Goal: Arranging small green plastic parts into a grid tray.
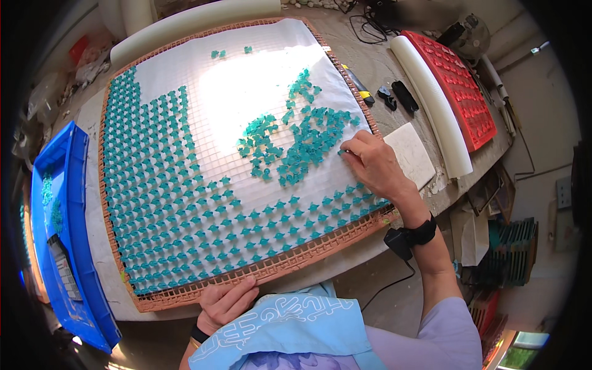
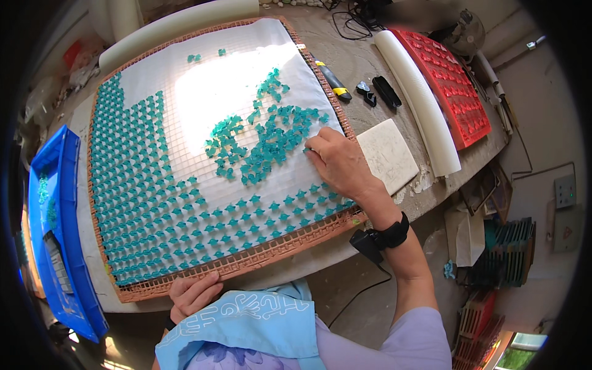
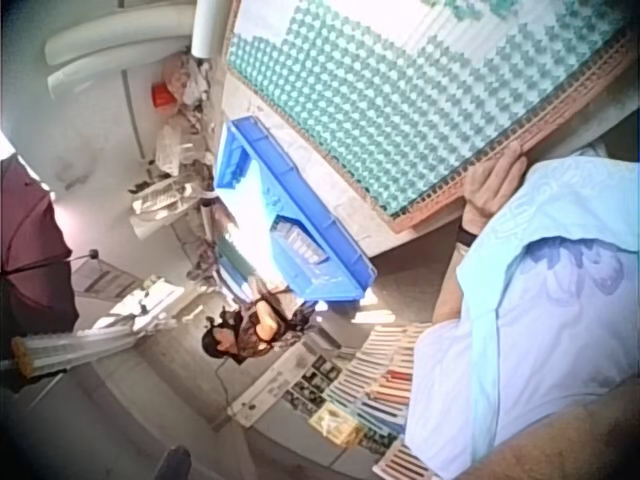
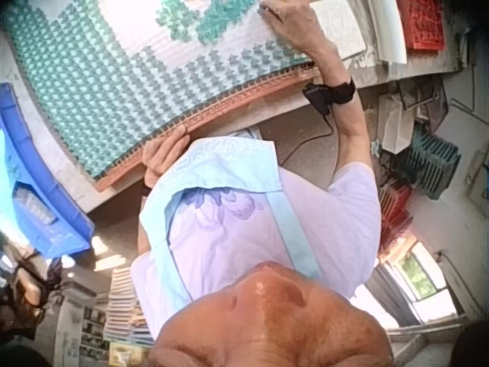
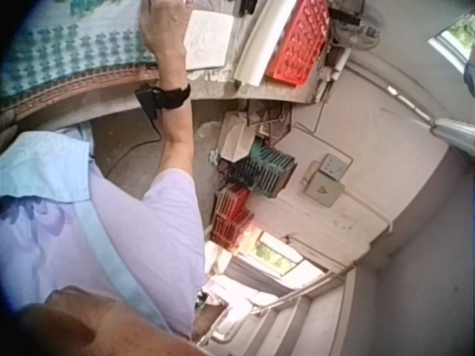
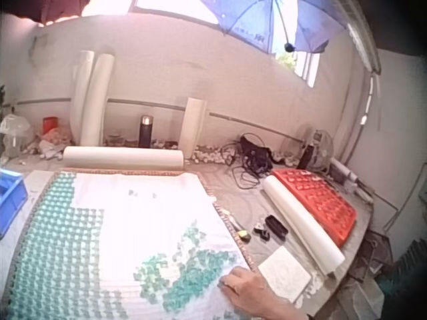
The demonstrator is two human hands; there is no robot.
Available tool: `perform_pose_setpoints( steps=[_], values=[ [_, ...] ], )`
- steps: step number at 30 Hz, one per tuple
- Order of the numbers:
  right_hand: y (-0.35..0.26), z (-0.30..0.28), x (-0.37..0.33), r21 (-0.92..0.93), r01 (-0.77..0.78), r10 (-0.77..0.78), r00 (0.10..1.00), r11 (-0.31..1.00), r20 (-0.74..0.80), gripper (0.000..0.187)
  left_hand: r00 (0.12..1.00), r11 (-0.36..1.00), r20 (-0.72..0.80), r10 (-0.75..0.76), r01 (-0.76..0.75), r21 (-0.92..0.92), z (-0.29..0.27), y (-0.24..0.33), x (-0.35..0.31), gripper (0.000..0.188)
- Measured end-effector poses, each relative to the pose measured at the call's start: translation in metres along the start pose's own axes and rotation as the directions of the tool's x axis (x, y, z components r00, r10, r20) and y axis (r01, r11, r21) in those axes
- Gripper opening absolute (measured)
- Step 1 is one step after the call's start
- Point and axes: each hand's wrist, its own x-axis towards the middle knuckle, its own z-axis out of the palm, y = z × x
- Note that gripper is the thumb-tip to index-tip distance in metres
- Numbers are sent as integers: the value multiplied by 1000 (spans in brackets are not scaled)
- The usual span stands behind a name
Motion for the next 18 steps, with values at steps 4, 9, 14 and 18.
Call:
perform_pose_setpoints(
  steps=[4,9,14,18],
  values=[
    [0,-7,0,27,-97,94,991,995,98,9,1000,1000,7,-10,10,3,-1,1,0,21],
    [4,-14,-1,67,-77,69,991,995,115,7,999,1000,-24,-25,25,-1,1,3,1,22],
    [10,-38,-15,165,-168,148,980,972,130,7,999,999,-17,-45,45,0,2,3,-2,23],
    [19,-47,-33,122,-136,110,973,983,202,10,999,999,-2,-33,33,10,1,3,0,23]
  ],
)
